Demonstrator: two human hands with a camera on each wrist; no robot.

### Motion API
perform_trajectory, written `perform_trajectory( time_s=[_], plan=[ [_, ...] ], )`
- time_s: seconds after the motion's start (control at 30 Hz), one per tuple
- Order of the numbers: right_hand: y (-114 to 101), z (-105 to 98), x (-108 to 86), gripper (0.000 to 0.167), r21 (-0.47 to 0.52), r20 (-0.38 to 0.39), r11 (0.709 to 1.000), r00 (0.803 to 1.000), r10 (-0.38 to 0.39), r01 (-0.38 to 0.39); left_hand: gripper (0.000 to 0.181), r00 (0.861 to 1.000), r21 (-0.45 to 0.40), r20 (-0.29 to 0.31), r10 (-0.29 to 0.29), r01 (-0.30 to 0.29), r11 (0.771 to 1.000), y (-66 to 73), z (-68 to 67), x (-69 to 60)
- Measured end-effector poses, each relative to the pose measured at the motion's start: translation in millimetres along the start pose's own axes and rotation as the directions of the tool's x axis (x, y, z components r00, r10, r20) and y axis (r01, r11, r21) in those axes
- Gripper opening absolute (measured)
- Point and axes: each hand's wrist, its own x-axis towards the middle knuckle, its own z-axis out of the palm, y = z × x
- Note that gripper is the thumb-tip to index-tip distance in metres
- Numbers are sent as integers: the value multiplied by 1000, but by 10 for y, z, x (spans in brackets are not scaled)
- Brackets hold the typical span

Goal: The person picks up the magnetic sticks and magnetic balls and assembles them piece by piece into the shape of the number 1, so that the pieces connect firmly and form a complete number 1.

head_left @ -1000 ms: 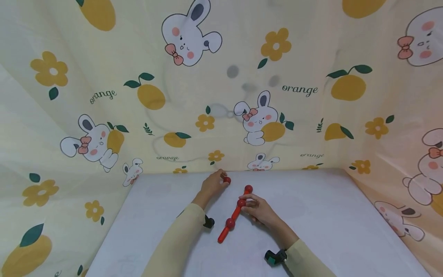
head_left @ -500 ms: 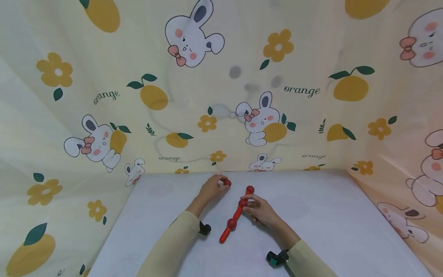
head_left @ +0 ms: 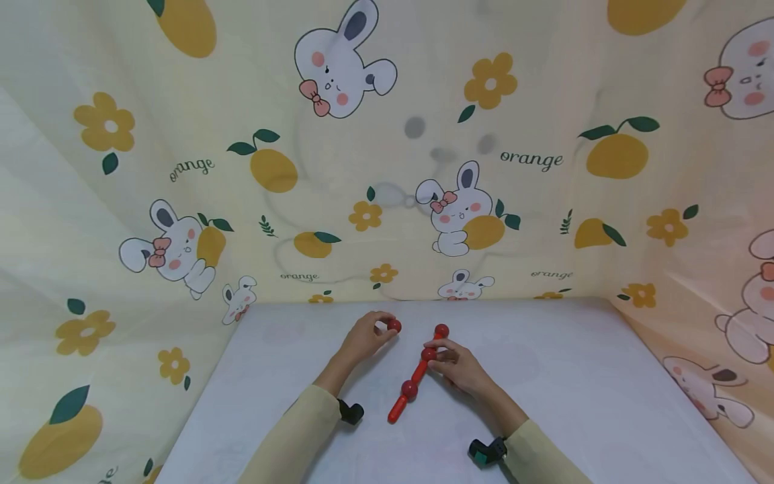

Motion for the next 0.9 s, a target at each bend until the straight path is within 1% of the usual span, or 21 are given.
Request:
perform_trajectory(
  time_s=[0.1, 0.2, 0.47, 0.53, 0.7, 0.9],
  plan=[
    [5, 2, 3, 39, -8, -4, 1000, 1000, -1, 1, 38, 1000, -24, -1, -19, 19, 1000, -20, -12, -52],
    [4, 8, 5, 39, -13, -5, 1000, 1000, -9, 9, 37, 999, -29, 4, -32, 32, 999, -33, -31, -106],
    [6, -8, 8, 39, -16, -2, 999, 999, -44, 44, 37, 999, -47, 28, -34, 35, 998, -14, -130, -305],
    [19, -6, 17, 39, -20, -7, 999, 999, -47, 47, 37, 999, -47, 41, -34, 36, 998, -17, -157, -364],
    [48, 1, 48, 38, -30, -22, 999, 1000, -20, 20, 37, 997, -39, 76, -18, 21, 999, -39, -215, -503],
    [23, 0, 56, 38, -76, -37, 997, 999, -37, 34, 35, 995, -26, 101, -3, 6, 1000, -55, -262, -650]
  ],
)
